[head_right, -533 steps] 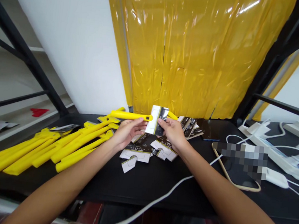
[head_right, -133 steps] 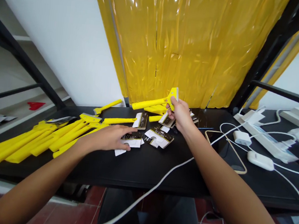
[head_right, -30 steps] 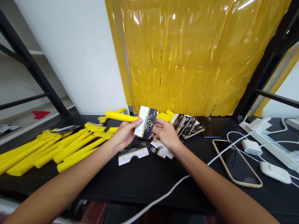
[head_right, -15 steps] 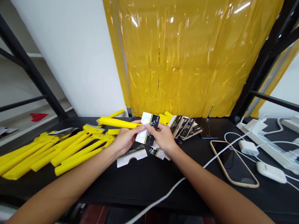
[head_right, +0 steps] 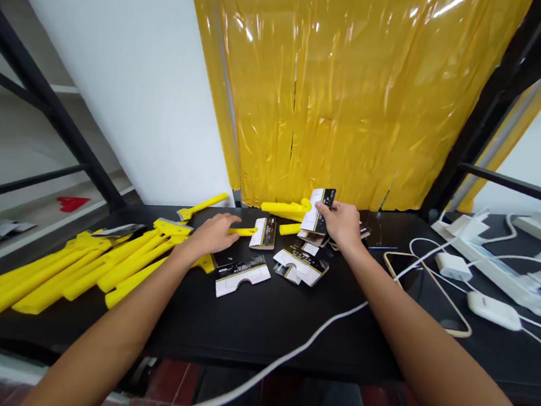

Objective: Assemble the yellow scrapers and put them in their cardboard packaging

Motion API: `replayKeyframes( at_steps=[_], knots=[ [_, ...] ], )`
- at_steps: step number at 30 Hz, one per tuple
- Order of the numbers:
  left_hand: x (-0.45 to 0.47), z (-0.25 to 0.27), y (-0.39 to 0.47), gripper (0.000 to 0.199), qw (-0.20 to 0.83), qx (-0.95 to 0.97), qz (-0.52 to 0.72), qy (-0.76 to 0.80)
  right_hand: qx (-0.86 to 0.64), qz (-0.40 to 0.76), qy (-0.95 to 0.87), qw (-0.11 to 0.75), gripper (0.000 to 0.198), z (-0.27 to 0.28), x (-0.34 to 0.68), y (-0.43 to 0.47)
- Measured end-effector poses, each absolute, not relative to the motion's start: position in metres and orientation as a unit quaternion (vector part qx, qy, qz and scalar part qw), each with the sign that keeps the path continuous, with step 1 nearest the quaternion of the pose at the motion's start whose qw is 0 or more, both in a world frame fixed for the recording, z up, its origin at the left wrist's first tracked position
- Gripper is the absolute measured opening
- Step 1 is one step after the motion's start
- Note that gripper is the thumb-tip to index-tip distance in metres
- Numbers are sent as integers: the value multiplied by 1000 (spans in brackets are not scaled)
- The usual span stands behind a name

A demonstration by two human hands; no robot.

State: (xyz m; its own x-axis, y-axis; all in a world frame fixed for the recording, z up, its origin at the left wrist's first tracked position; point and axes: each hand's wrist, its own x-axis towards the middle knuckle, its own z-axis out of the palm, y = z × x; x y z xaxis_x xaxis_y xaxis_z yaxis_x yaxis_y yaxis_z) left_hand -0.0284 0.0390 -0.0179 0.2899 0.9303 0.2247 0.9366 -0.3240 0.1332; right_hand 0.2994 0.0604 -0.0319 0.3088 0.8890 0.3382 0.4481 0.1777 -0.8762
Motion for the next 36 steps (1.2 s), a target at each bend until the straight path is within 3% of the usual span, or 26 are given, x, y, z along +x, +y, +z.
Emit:
replayKeyframes(
  at_steps=[5,11,17,22,25,27,30,33,36],
  knots=[
    [-22,-30,39,44,43,-819,-71,-568,-648,95,-586,477,27,-33,297,59],
    [-13,-34,38,38,63,-846,-117,-516,-622,203,-582,482,37,-37,291,59],
    [-21,-14,34,33,108,-824,-153,-534,-677,25,-631,379,53,-36,290,51],
    [-37,11,29,35,77,-790,-125,-596,-607,-75,-676,411,42,-27,281,36],
    [-54,29,13,38,83,-736,-135,-658,-497,-74,-746,438,29,-18,267,21],
    [-64,34,-7,36,98,-701,-98,-700,-403,-31,-822,401,26,-14,254,9],
    [-74,26,-43,37,107,-673,-38,-731,-302,37,-911,277,32,-17,236,-8],
    [-82,7,-70,38,76,-695,-3,-715,-262,90,-943,186,49,-25,225,-18],
    [-92,-9,-81,35,28,-715,9,-699,-262,110,-947,151,51,-32,223,-18]
  ],
)
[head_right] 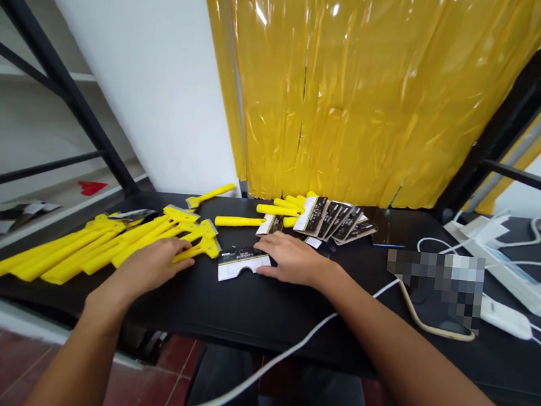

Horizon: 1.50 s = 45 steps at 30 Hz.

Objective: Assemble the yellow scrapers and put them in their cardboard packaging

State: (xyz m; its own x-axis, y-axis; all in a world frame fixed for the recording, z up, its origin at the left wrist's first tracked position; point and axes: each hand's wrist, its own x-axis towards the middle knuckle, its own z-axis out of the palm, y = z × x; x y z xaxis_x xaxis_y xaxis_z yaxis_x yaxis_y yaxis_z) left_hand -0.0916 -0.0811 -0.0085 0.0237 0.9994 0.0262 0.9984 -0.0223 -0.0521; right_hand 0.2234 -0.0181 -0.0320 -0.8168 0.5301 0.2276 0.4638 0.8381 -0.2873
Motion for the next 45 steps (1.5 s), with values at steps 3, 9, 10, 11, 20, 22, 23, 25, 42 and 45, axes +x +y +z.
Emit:
replayKeyframes(
  at_steps=[3,9,10,11,20,22,23,25,42,45],
  knots=[
    [-100,-13,-82,35,18,-718,8,-696,-264,102,-947,151,46,-34,225,-15],
    [-103,6,-94,36,9,-731,-16,-682,-259,91,-939,209,40,-27,223,-16],
    [-103,10,-98,36,13,-731,-21,-682,-259,92,-936,218,39,-26,223,-17],
    [-103,15,-101,35,22,-728,-25,-685,-260,93,-934,226,39,-24,223,-18],
    [-32,27,-89,28,98,-757,-269,-587,-244,379,-849,275,51,-22,213,-24],
    [-3,18,-81,24,85,-788,-299,-531,-230,529,-758,303,51,-19,211,-27],
    [8,14,-77,24,91,-796,-299,-518,-221,587,-707,327,50,-16,212,-27],
    [23,9,-69,26,119,-797,-321,-497,-215,654,-616,383,48,-12,214,-25],
    [1,-49,-111,62,84,-781,-193,-588,-340,583,-456,580,24,6,248,2],
    [-1,-43,-107,70,54,-785,-211,-580,-344,581,-468,570,30,5,247,1]
  ],
)
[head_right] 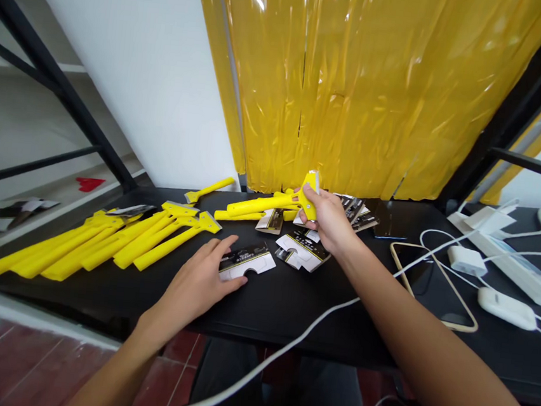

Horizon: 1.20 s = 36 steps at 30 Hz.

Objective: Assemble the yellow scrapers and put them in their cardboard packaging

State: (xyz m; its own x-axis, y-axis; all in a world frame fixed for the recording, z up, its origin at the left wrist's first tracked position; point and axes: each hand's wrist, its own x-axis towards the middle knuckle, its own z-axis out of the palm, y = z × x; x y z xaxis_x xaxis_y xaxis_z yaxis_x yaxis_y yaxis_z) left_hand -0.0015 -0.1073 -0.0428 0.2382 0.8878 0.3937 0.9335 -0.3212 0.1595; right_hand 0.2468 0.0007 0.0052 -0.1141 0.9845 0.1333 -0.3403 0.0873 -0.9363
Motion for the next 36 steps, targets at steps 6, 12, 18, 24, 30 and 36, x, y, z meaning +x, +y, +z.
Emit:
replayKeyframes(
  at_steps=[6,12,18,24,30,36],
  knots=[
    [-9,-11,-91,54,46,-831,-274,-482,-335,575,-463,585,31,4,250,5],
    [-16,42,-29,52,92,-884,-279,-364,-328,524,-459,639,32,4,262,15],
    [-7,45,22,49,103,-893,-282,-336,-354,406,-431,724,38,6,275,25],
    [-6,16,33,48,101,-898,-271,-332,-369,370,-448,725,34,8,273,22],
    [-13,10,33,46,123,-902,-278,-307,-385,384,-506,669,34,5,266,18],
    [-19,8,37,48,164,-903,-268,-294,-377,437,-498,647,36,-2,266,21]
  ],
)
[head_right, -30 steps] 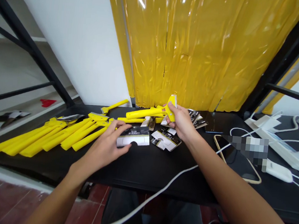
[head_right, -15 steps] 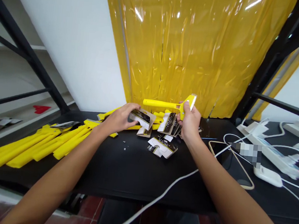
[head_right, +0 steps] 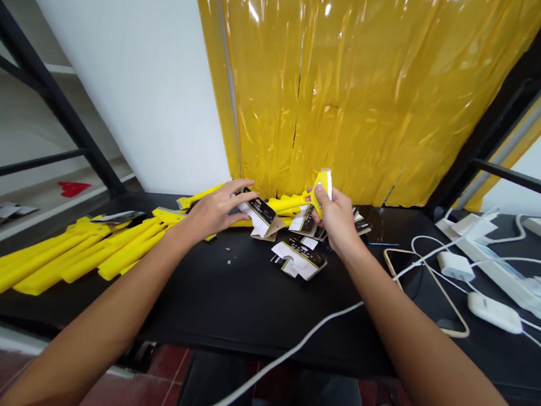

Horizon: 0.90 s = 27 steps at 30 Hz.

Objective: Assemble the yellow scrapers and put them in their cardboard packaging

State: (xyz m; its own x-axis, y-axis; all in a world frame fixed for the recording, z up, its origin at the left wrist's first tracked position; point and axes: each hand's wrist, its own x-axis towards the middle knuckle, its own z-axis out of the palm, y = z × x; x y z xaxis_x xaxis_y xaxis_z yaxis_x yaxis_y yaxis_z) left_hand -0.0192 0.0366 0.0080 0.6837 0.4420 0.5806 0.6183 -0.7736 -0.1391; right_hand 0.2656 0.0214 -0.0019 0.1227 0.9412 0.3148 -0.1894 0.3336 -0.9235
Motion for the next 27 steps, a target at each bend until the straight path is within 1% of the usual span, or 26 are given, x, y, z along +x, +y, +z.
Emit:
replayKeyframes(
  at_steps=[6,8,10,13,15,18,20,22,27],
  knots=[
    [-20,11,37,47,232,-895,-264,-276,-385,492,-468,625,24,-4,273,28],
    [-19,12,35,43,230,-887,-271,-297,-389,516,-446,619,19,-4,277,30],
    [-17,10,32,33,195,-882,-292,-315,-387,545,-424,612,17,-4,280,32],
    [-10,1,29,23,74,-873,-356,-325,-379,571,-406,605,18,-5,283,34],
    [-1,-6,26,25,-49,-839,-423,-339,-372,565,-406,615,18,-6,284,35],
    [15,-15,22,32,-284,-719,-526,-354,-357,545,-411,638,15,-7,282,34],
    [23,-17,22,36,-385,-641,-566,-346,-349,533,-411,651,14,-7,279,33],
    [28,-17,22,39,-423,-595,-591,-343,-344,522,-416,660,17,-7,275,31],
    [29,-18,24,47,-436,-541,-624,-356,-333,492,-438,675,29,-3,265,22]
  ],
)
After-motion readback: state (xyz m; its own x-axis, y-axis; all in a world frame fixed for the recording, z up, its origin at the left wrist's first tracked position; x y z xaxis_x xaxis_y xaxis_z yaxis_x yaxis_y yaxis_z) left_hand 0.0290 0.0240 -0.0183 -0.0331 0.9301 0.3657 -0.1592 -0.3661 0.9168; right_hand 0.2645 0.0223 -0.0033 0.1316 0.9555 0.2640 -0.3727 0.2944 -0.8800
